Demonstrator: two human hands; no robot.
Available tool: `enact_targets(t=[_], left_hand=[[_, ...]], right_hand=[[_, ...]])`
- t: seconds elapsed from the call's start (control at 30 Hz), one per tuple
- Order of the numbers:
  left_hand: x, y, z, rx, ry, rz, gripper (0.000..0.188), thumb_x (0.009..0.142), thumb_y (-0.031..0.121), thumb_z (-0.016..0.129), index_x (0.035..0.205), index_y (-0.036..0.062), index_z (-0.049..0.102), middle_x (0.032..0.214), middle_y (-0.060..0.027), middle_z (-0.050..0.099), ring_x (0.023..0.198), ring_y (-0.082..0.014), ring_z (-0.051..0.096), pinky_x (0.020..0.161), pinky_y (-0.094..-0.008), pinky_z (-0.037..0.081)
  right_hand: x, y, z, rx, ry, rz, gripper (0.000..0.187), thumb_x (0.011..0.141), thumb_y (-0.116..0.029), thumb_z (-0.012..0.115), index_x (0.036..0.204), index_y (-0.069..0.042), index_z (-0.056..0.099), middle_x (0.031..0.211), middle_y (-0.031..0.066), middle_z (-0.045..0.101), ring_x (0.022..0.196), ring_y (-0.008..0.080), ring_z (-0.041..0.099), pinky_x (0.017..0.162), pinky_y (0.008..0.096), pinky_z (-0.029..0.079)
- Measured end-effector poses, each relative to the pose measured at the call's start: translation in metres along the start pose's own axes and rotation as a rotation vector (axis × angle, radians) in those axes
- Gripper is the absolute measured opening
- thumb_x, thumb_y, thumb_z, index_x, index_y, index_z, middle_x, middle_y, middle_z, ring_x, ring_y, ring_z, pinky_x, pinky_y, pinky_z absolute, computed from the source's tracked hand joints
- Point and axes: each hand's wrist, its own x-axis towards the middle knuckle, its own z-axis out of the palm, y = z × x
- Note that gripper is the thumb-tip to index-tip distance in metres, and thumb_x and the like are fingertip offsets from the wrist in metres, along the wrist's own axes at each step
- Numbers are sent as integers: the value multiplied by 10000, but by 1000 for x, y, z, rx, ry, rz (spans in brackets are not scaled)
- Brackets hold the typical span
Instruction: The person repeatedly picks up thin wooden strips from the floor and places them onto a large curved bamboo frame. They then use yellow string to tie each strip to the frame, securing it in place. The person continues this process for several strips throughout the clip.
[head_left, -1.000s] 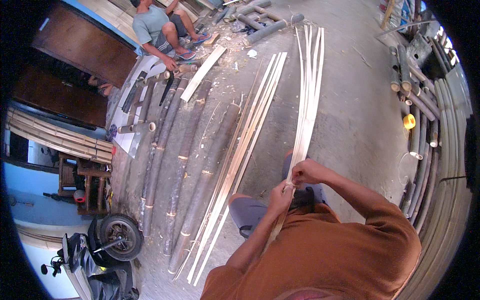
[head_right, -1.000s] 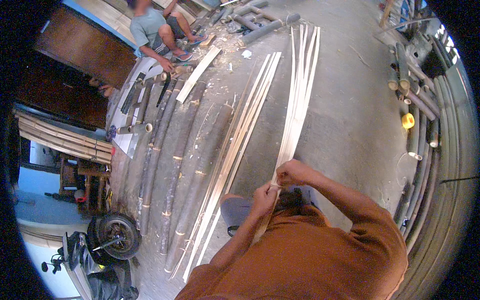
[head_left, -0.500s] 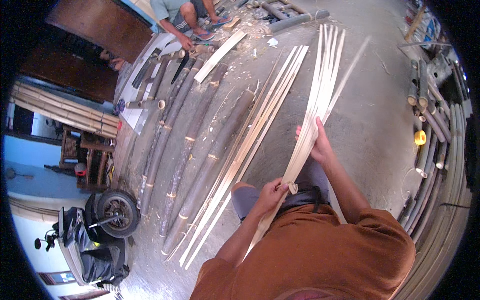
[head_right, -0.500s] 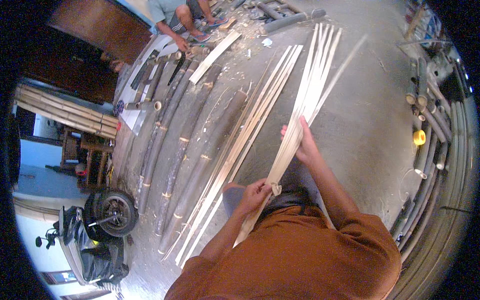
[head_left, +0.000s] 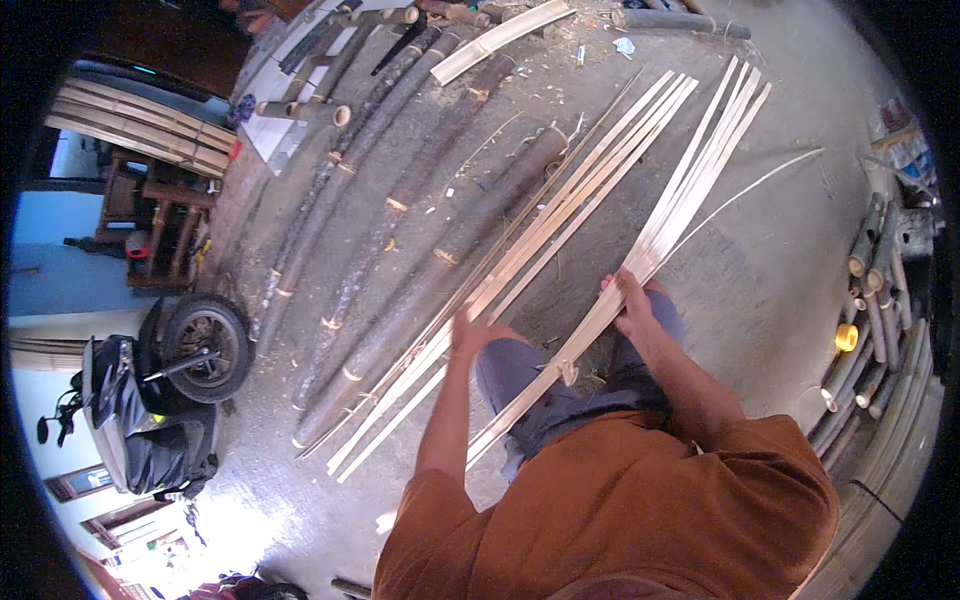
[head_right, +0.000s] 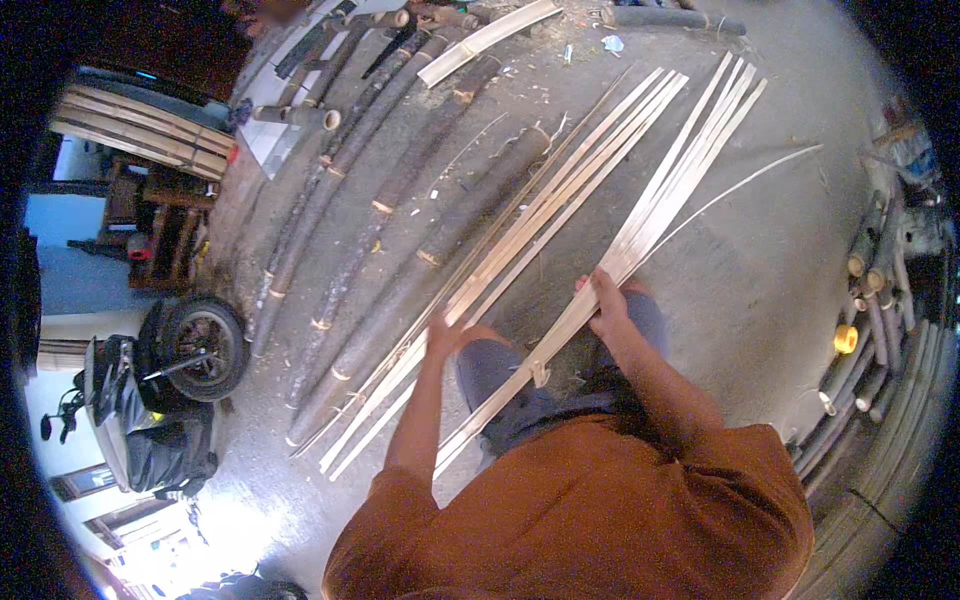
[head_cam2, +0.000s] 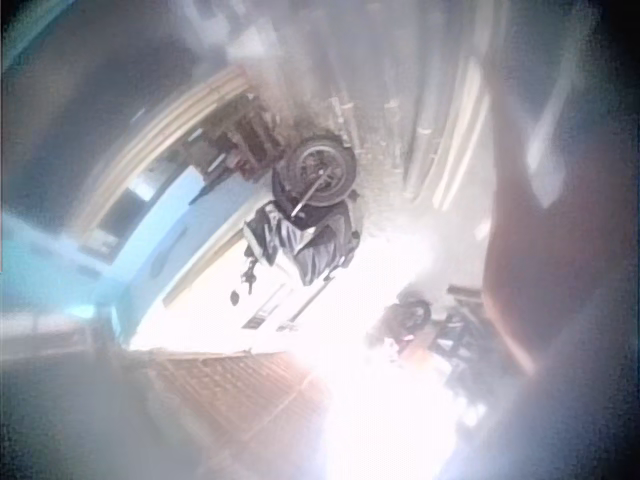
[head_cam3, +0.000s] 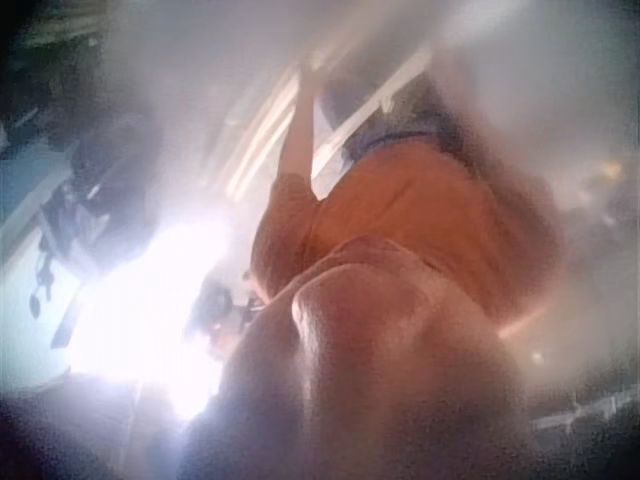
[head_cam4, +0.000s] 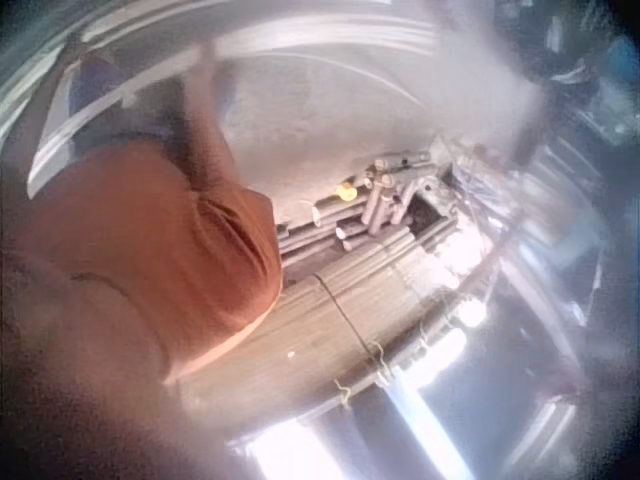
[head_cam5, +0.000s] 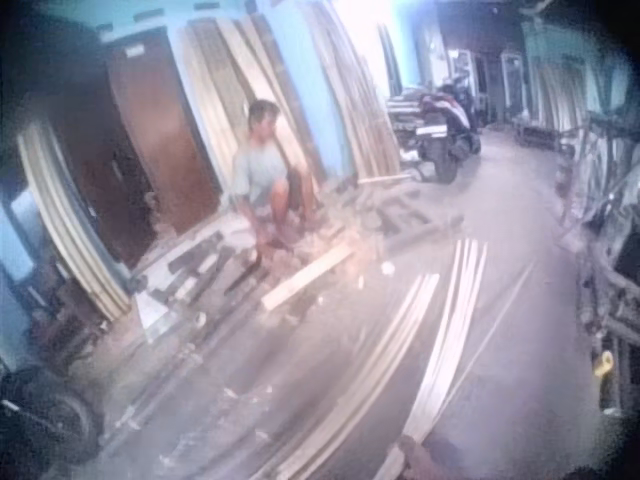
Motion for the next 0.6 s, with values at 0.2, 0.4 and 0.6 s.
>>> enact_targets(t=[0.2,0.4,0.6], left_hand=[[21,-143,21,263,-56,-385,1333,595,536,854,1539,54,46,1583,-248,85,1474,-390,63,1189,-497,102],[12,-151,20,482,-255,-203,1259,646,532,819,1534,93,41,1494,-332,253,1429,-460,181,1169,-580,14],[33,-211,39,425,-405,78,723,786,391,731,1366,70,441,1379,-238,465,1303,-394,433,1050,-487,402]], right_hand=[[-47,15,11,-143,-155,179,372,919,-364,644,1067,-35,552,956,128,633,900,283,633,839,433,538],[-91,59,29,-361,-145,561,339,941,-371,613,1091,-68,589,1070,99,657,1013,250,641,929,416,524],[-109,94,49,-434,-173,740,284,950,-321,609,1107,-85,610,1113,69,653,1054,215,634,939,386,525]])
